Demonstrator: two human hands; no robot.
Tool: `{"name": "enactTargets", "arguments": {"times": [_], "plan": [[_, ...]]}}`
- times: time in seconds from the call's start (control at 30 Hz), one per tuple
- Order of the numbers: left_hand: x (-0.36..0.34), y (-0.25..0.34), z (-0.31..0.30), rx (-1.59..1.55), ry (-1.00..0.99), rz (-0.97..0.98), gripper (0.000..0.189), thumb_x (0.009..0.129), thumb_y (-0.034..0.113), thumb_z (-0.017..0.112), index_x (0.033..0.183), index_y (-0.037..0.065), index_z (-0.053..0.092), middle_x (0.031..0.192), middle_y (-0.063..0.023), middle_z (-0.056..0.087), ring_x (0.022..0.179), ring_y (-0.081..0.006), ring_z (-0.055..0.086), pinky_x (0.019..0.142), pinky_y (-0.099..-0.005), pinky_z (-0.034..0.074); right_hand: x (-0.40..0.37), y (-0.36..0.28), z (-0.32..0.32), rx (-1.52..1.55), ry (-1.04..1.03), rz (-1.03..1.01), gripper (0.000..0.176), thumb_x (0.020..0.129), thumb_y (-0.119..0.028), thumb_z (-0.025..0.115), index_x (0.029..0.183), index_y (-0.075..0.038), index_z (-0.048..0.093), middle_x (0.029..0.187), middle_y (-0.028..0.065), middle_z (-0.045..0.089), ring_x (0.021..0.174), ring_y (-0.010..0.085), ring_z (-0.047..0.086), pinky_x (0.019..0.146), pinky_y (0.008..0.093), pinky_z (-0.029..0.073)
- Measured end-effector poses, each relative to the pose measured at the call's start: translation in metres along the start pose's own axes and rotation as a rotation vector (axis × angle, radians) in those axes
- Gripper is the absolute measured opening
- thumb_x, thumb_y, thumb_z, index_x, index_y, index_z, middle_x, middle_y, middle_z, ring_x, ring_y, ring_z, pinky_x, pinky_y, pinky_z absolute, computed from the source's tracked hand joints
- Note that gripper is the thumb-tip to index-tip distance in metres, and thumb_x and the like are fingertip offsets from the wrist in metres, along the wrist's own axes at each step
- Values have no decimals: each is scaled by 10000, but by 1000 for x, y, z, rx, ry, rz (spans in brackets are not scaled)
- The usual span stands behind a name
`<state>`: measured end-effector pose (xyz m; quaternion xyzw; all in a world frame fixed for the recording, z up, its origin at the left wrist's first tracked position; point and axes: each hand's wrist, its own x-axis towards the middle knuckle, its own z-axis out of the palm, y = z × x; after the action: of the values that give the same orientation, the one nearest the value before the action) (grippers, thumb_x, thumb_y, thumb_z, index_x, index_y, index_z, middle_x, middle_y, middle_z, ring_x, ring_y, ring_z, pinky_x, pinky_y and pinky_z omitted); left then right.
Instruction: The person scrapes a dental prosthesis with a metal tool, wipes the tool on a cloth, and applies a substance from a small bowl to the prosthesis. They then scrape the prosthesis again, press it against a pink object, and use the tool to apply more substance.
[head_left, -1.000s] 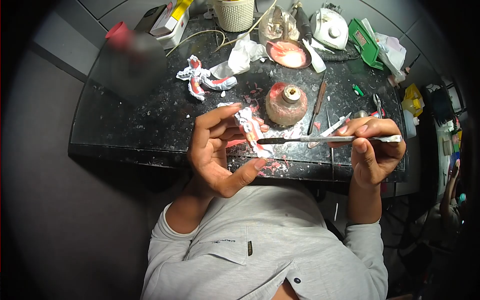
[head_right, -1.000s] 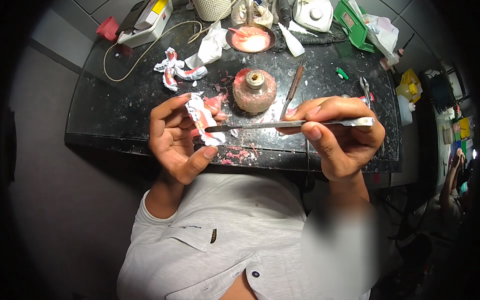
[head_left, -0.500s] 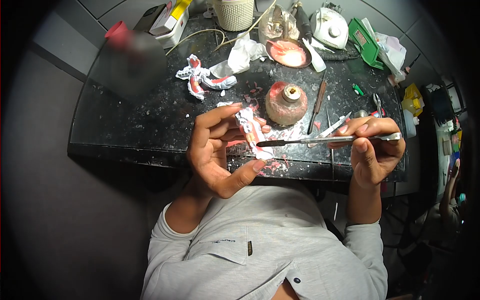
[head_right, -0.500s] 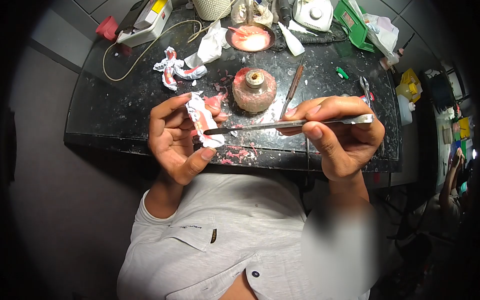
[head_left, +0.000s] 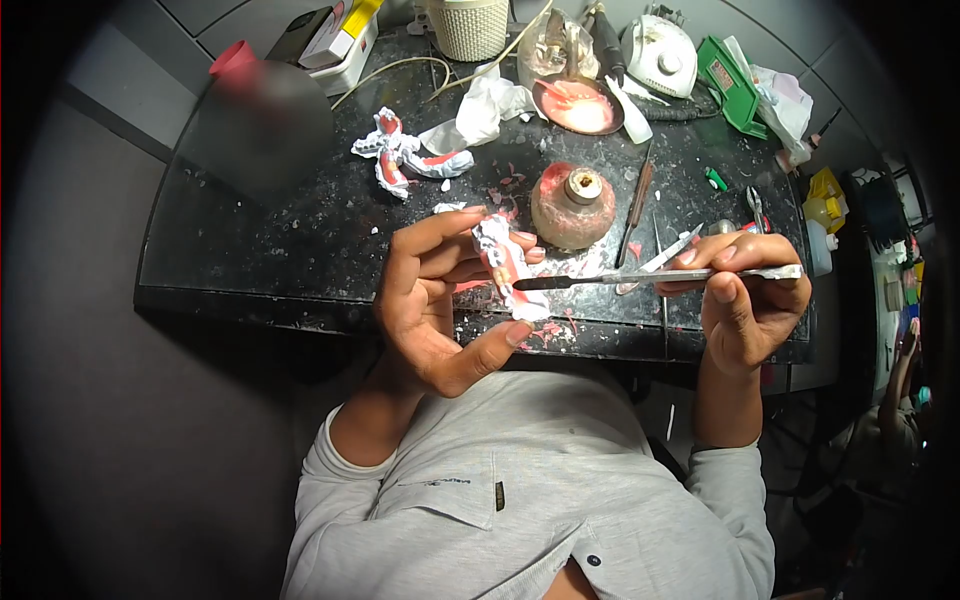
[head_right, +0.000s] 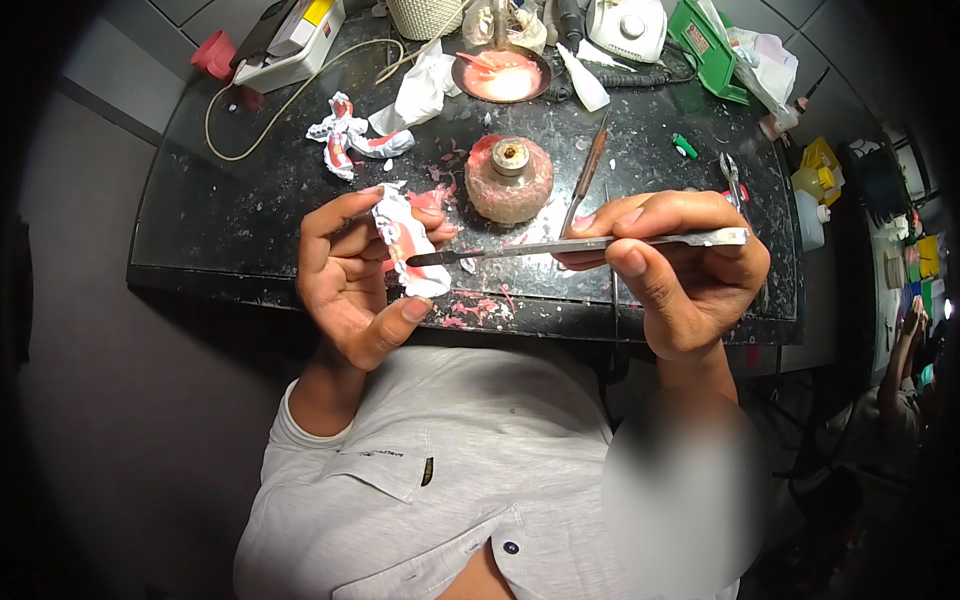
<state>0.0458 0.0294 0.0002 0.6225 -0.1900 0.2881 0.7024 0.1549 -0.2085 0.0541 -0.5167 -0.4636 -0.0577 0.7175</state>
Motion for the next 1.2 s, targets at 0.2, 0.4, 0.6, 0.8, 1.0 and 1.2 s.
{"name": "enactTargets", "arguments": {"times": [0.2,0.4,0.6,0.8,1.0,1.2], "plan": [[0,0,0,-11,5,-5,757,750,23,766,1366,-79,337,1143,-276,642,1099,-274,661,977,-355,528,-1,-3,3,-12,3,12,140,891,31,691,946,89,577,830,160,626,758,313,717,636,432,647],[0,0,0,-13,18,-9,767,752,26,776,1368,-78,330,1153,-281,634,1106,-283,659,983,-374,530,4,-2,-3,-37,153,16,117,951,-4,620,1018,89,592,824,210,676,723,300,717,637,403,647],[-1,1,0,47,49,-44,775,747,12,773,1370,-81,322,1157,-299,625,1088,-303,669,957,-382,556,13,1,-17,-239,351,171,133,972,-31,612,1067,62,610,926,212,714,812,264,746,700,343,640],[0,2,2,54,62,-40,769,753,2,762,1374,-87,317,1156,-306,621,1082,-307,672,941,-376,565,13,1,-16,-241,320,189,141,969,-41,631,1068,58,615,930,197,719,828,247,745,719,319,632],[-1,2,2,48,60,-55,773,755,-2,764,1378,-86,313,1165,-304,619,1092,-303,668,953,-381,558,12,0,-18,-226,309,201,144,973,-38,620,1075,62,605,937,208,712,819,254,744,699,318,634],[0,2,1,55,19,-49,775,752,-10,767,1381,-75,319,1175,-297,618,1115,-300,655,973,-387,547,8,-2,-10,56,30,134,147,974,-32,604,1074,71,571,916,227,680,805,287,736,635,349,650]]}}
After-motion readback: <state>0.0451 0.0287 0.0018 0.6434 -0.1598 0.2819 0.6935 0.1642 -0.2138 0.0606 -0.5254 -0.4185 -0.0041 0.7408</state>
